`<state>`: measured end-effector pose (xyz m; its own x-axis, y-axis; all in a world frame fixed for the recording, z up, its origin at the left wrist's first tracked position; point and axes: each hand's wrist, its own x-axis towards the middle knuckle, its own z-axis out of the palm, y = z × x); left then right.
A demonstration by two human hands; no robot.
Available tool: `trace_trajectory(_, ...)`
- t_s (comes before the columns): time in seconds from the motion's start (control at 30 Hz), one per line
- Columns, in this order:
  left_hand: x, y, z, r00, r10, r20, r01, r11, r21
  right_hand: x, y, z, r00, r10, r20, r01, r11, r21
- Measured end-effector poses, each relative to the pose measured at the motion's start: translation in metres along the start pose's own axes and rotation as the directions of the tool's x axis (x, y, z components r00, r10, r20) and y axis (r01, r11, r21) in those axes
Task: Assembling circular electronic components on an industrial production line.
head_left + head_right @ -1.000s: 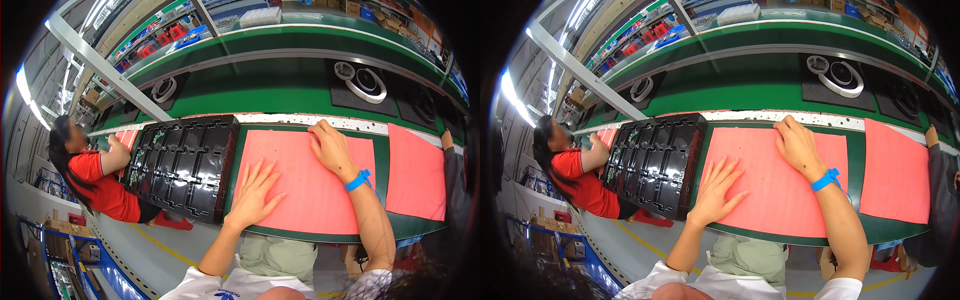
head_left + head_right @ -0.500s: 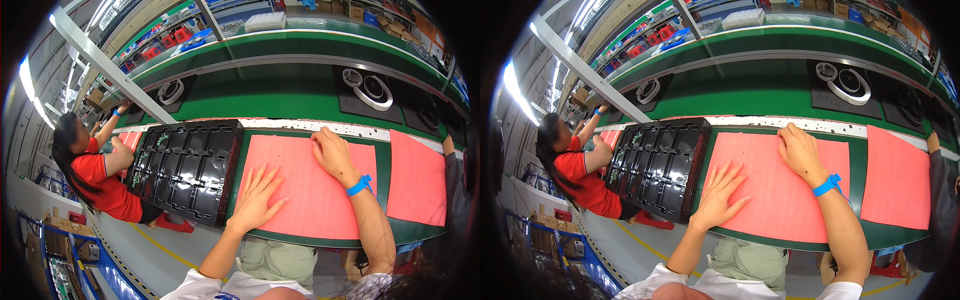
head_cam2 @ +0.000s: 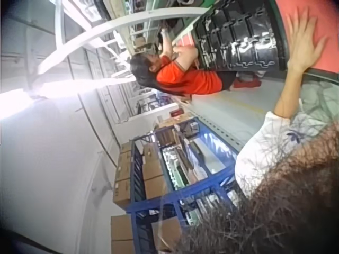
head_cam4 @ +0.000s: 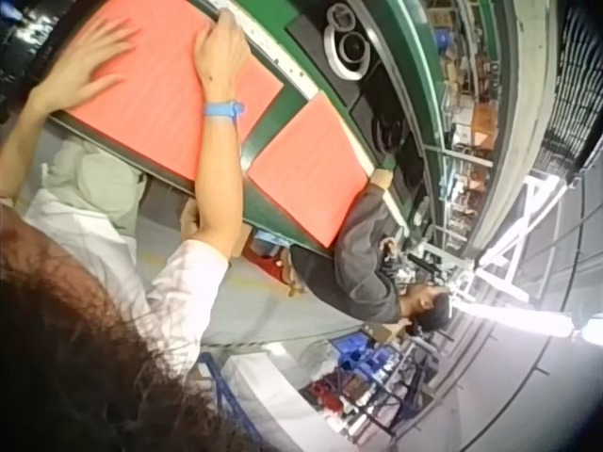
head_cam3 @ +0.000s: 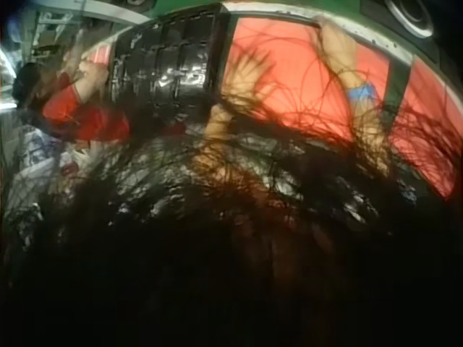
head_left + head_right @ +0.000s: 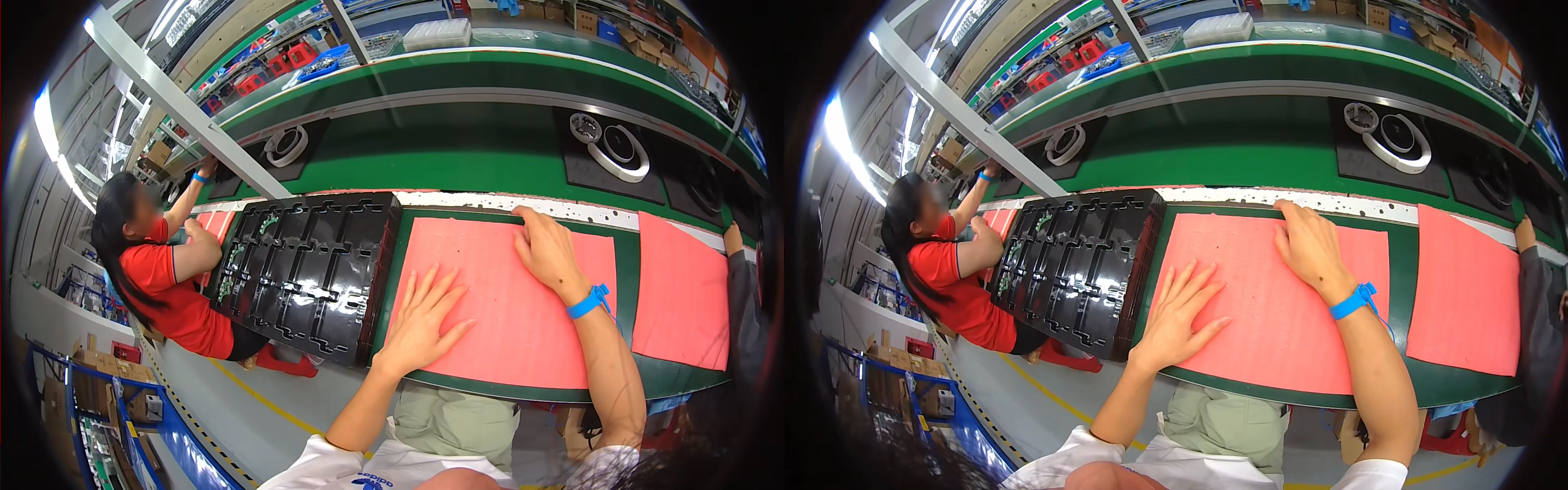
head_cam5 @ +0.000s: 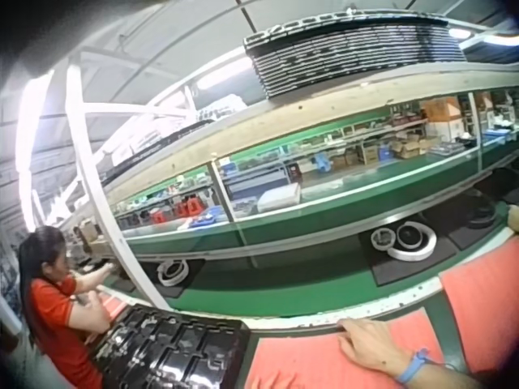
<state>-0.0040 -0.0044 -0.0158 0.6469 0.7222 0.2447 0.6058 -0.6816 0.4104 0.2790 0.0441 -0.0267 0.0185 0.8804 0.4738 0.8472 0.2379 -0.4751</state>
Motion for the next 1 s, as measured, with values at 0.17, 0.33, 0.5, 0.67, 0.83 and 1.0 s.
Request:
trace_trajectory(0.17,0.000,0.000,0.000,1.000,-0.006,-0.001,0.006,1.000,0.010,-0.001,0.008,0.007,0.998,-0.064,-0.011,0.064,0.998,-0.014)
trace_trajectory(0.33,-0.001,-0.001,0.000,1.000,-0.005,-0.002,0.005,1.000,0.009,0.001,0.004,0.003,0.999,-0.013,0.043,0.013,1.000,-0.006)
trace_trajectory(0.5,-0.001,0.000,0.000,1.000,-0.003,-0.003,0.003,1.000,0.002,-0.002,0.007,0.006,0.995,-0.095,-0.032,0.095,0.995,-0.006)
trace_trajectory(0.67,0.001,0.002,-0.002,1.000,-0.014,-0.004,0.014,1.000,-0.006,-0.001,0.007,0.004,0.996,-0.089,0.016,0.089,0.996,-0.015)
trace_trajectory(0.83,0.001,0.002,-0.001,1.000,-0.007,-0.007,0.007,1.000,0.000,-0.001,0.007,0.004,0.995,-0.095,0.011,0.095,0.995,-0.017)
trace_trajectory(1.0,-0.001,0.001,-0.001,1.000,-0.007,-0.005,0.007,1.000,-0.004,-0.001,0.007,0.005,0.995,-0.102,0.008,0.102,0.994,-0.031)
